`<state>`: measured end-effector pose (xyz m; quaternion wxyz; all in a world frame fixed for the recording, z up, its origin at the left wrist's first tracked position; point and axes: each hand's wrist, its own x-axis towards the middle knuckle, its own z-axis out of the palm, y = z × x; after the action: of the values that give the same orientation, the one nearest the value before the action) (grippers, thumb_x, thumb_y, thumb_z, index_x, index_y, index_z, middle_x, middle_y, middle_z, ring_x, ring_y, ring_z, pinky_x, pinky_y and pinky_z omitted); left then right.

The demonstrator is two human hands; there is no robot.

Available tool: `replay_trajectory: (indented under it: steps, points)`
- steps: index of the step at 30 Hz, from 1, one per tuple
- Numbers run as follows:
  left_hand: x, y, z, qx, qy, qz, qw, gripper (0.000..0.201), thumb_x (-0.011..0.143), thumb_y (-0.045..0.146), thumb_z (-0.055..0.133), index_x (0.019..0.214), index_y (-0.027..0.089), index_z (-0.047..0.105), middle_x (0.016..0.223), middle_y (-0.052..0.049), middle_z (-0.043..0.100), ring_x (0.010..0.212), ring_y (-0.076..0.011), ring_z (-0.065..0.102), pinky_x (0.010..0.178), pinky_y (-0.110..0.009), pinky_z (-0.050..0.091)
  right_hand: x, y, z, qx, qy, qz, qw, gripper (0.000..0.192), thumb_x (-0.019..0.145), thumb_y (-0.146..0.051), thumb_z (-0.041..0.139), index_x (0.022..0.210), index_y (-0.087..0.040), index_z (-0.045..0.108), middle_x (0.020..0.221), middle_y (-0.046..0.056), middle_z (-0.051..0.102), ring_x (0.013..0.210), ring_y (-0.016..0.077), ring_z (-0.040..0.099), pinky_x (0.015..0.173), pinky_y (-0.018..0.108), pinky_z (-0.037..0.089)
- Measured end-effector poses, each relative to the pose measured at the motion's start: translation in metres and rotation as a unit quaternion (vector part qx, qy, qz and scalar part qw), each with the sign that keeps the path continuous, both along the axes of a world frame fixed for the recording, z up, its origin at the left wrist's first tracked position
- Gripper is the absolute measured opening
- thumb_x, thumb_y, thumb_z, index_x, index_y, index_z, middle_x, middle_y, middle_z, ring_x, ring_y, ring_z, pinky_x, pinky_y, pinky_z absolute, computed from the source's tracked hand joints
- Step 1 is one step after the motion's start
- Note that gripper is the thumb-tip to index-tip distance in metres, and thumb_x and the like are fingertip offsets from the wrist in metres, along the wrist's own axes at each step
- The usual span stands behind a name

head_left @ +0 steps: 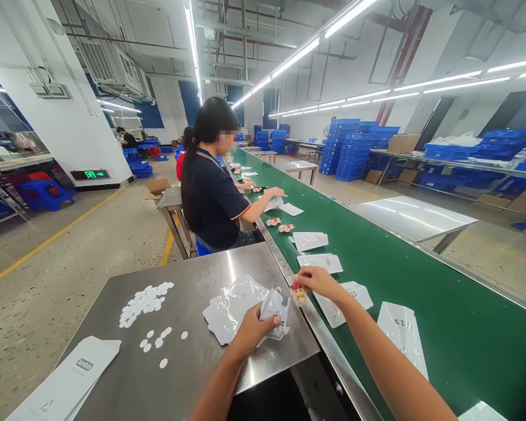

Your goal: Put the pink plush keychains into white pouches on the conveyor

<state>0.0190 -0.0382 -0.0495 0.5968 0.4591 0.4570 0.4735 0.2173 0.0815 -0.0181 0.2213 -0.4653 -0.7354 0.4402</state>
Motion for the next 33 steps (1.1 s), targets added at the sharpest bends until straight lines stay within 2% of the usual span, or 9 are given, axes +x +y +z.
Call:
replay_trajectory:
  steps: [4, 7, 10, 14, 18, 21, 26, 30, 33]
  points:
    - [0.012, -0.001, 0.002, 0.053, 0.125, 0.029, 0.990, 0.042, 0.065, 0.040, 0.071, 0.096, 0.013, 0.063, 0.084, -0.004, 0.065, 0.078, -0.0194, 0.055, 0.069, -0.026, 0.042, 0.000, -0.034, 0.050, 0.029, 0.178, -0.119, 0.976, 0.037, 0.076, -0.054, 0.055, 0.073, -0.017, 0.057, 0.061, -0.001, 0.053, 0.055, 0.0108, 0.048, 0.051, 0.022, 0.037]
    - [0.018, -0.003, 0.001, 0.064, 0.132, 0.037, 0.988, 0.043, 0.066, 0.036, 0.070, 0.102, 0.014, 0.062, 0.090, -0.004, 0.065, 0.082, -0.0203, 0.055, 0.072, -0.027, 0.043, -0.005, -0.060, 0.068, 0.011, 0.198, -0.127, 0.972, 0.036, 0.074, -0.053, 0.059, 0.069, -0.018, 0.058, 0.058, -0.002, 0.052, 0.052, 0.0104, 0.045, 0.049, 0.023, 0.035]
    - [0.020, -0.007, -0.005, 0.069, 0.124, 0.044, 0.989, 0.043, 0.068, 0.033, 0.069, 0.106, 0.015, 0.060, 0.094, -0.004, 0.065, 0.084, -0.0209, 0.056, 0.075, -0.027, 0.043, -0.002, -0.075, 0.066, 0.026, 0.145, -0.128, 0.981, 0.036, 0.076, -0.052, 0.057, 0.066, -0.018, 0.057, 0.058, -0.002, 0.051, 0.051, 0.0102, 0.043, 0.049, 0.023, 0.033]
    - [0.021, -0.014, -0.010, 0.062, 0.136, 0.042, 0.988, 0.034, 0.070, 0.034, 0.067, 0.099, 0.017, 0.062, 0.089, -0.003, 0.066, 0.083, -0.0212, 0.056, 0.073, -0.027, 0.043, 0.013, -0.082, 0.056, 0.058, 0.092, -0.153, 0.982, 0.036, 0.078, -0.050, 0.055, 0.061, -0.019, 0.052, 0.057, -0.003, 0.049, 0.053, 0.0105, 0.043, 0.052, 0.023, 0.032]
    - [0.025, -0.017, -0.005, 0.065, 0.176, 0.034, 0.982, 0.030, 0.068, 0.031, 0.067, 0.095, 0.017, 0.063, 0.087, -0.002, 0.066, 0.082, -0.0208, 0.056, 0.073, -0.027, 0.042, 0.021, -0.088, 0.053, 0.045, 0.101, -0.172, 0.979, 0.038, 0.078, -0.051, 0.055, 0.059, -0.019, 0.048, 0.054, -0.004, 0.044, 0.051, 0.0101, 0.040, 0.050, 0.023, 0.030]
    - [0.029, -0.017, 0.000, 0.071, 0.207, 0.023, 0.975, 0.030, 0.066, 0.027, 0.068, 0.094, 0.018, 0.064, 0.088, -0.002, 0.066, 0.082, -0.0206, 0.055, 0.074, -0.027, 0.041, 0.017, -0.093, 0.054, 0.030, 0.138, -0.148, 0.979, 0.036, 0.080, -0.051, 0.054, 0.063, -0.019, 0.052, 0.056, -0.004, 0.045, 0.052, 0.0101, 0.040, 0.050, 0.023, 0.031]
    - [0.027, -0.020, -0.003, 0.072, 0.199, 0.035, 0.977, 0.026, 0.067, 0.033, 0.067, 0.086, 0.017, 0.063, 0.078, -0.001, 0.063, 0.075, -0.0192, 0.053, 0.064, -0.024, 0.040, 0.015, -0.095, 0.051, 0.096, 0.104, -0.145, 0.979, 0.034, 0.080, -0.047, 0.055, 0.063, -0.018, 0.054, 0.058, -0.003, 0.046, 0.056, 0.0106, 0.040, 0.052, 0.023, 0.030]
    - [0.020, -0.021, -0.008, 0.063, 0.149, 0.024, 0.987, 0.032, 0.066, 0.038, 0.066, 0.090, 0.016, 0.062, 0.081, -0.002, 0.063, 0.075, -0.0196, 0.054, 0.066, -0.025, 0.042, 0.024, -0.092, 0.040, 0.039, 0.134, -0.154, 0.978, 0.037, 0.079, -0.051, 0.054, 0.061, -0.018, 0.049, 0.051, -0.005, 0.041, 0.050, 0.0096, 0.038, 0.049, 0.022, 0.029]
    - [0.018, -0.021, -0.006, 0.062, 0.135, 0.003, 0.989, 0.042, 0.062, 0.037, 0.070, 0.097, 0.016, 0.062, 0.084, -0.003, 0.064, 0.079, -0.0213, 0.055, 0.071, -0.027, 0.043, 0.031, -0.091, 0.033, -0.010, 0.160, -0.162, 0.974, 0.039, 0.076, -0.052, 0.057, 0.060, -0.019, 0.047, 0.048, -0.006, 0.040, 0.046, 0.0086, 0.036, 0.046, 0.022, 0.027]
